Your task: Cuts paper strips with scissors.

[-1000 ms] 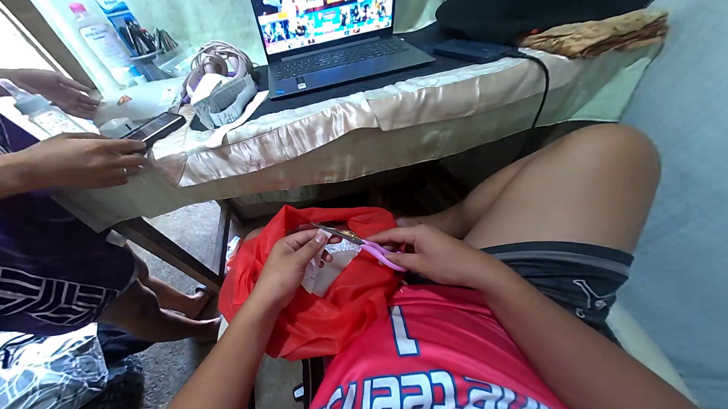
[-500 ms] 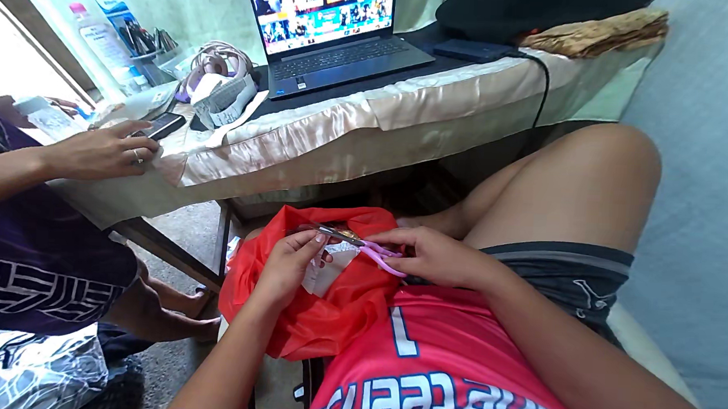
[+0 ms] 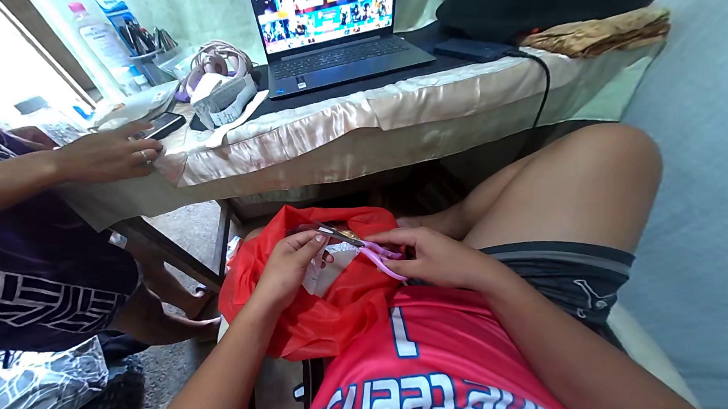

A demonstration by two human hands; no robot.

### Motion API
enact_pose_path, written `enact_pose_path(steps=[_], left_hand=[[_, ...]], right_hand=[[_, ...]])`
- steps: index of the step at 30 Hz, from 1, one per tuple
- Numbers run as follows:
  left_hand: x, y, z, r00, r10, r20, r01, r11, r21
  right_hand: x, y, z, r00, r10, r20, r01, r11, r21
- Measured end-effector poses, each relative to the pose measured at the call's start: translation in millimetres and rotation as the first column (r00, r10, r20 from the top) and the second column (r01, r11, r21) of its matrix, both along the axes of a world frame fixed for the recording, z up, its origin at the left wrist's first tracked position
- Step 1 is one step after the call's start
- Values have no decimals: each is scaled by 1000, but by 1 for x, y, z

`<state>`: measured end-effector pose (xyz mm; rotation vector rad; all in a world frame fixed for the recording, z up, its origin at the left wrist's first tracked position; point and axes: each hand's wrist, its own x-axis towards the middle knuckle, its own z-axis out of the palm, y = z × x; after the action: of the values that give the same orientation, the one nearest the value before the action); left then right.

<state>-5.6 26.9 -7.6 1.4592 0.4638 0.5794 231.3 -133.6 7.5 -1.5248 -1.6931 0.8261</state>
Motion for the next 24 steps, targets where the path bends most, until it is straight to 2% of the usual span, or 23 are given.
enact_pose_path(steps=[14,19,24], left_hand=[[0,-2,2,1000,11,-7,-11,1000,-12],[0,0,-2,1000,18,-7,-18,1000,-22],[-1,0,0,1000,16,-5,-16,1000,-2]], right_hand=[[2,1,2,998,-40,42,42,999,-31],[0,1,1,1000,8,25,-7,1000,-29],[0,1,1,999,-12,48,13,1000,-13]])
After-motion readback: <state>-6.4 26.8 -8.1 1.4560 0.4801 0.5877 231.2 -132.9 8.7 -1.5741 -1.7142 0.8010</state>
